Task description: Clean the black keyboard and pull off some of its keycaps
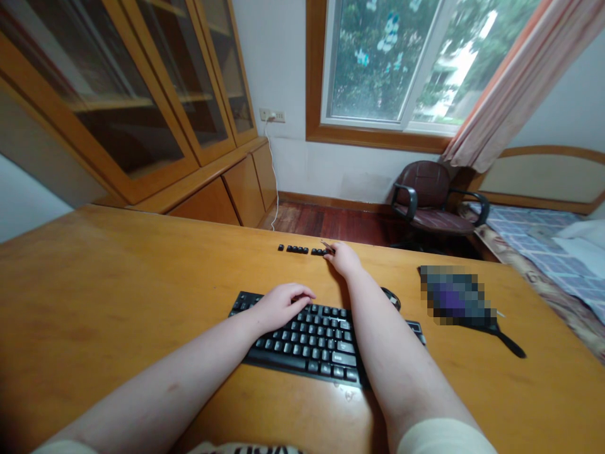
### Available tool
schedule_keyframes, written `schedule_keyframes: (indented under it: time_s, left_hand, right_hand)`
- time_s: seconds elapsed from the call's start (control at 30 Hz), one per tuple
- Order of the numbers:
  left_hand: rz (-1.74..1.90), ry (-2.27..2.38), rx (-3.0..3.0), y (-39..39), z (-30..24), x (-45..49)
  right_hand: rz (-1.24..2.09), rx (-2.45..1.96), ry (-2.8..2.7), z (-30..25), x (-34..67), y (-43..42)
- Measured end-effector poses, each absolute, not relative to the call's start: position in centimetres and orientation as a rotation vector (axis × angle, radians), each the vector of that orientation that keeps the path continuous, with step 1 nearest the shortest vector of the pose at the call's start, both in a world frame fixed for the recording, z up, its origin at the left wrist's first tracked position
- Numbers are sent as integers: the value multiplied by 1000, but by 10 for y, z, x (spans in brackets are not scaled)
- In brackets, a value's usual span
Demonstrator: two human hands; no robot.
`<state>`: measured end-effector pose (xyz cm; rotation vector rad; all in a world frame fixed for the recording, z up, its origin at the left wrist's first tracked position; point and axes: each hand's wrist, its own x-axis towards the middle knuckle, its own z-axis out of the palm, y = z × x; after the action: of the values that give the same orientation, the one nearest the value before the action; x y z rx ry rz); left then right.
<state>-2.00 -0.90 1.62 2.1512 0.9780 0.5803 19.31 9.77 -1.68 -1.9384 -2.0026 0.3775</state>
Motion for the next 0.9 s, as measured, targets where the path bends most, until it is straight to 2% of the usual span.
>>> schedule_keyframes:
  time_s: [0.1, 0.2, 0.37, 0.47, 0.63, 0.77, 0.9]
  left_hand:
    - [583, 975, 2159, -9, 15, -20]
    - [576, 975, 2187, -9, 14, -21]
    - [516, 925, 2293, -12, 17, -21]
    - [488, 871, 2359, -14, 21, -21]
    - [409, 892, 2510, -18, 22, -18]
    - [351, 1065, 2549, -25, 18, -14]
    - [363, 1122, 2513, -30, 15, -10]
  right_hand:
    - [386, -1925, -1946, -14, 191, 95]
    - [319, -1727, -1860, 3, 190, 88]
    - [120, -1226, -1572, 69, 186, 47]
    - [263, -1173, -1528, 95, 182, 10]
    - [749, -1369, -1854, 70, 180, -30]
    - [766, -1433, -1949, 41, 178, -36]
    - [729, -1450, -2031, 33, 173, -34]
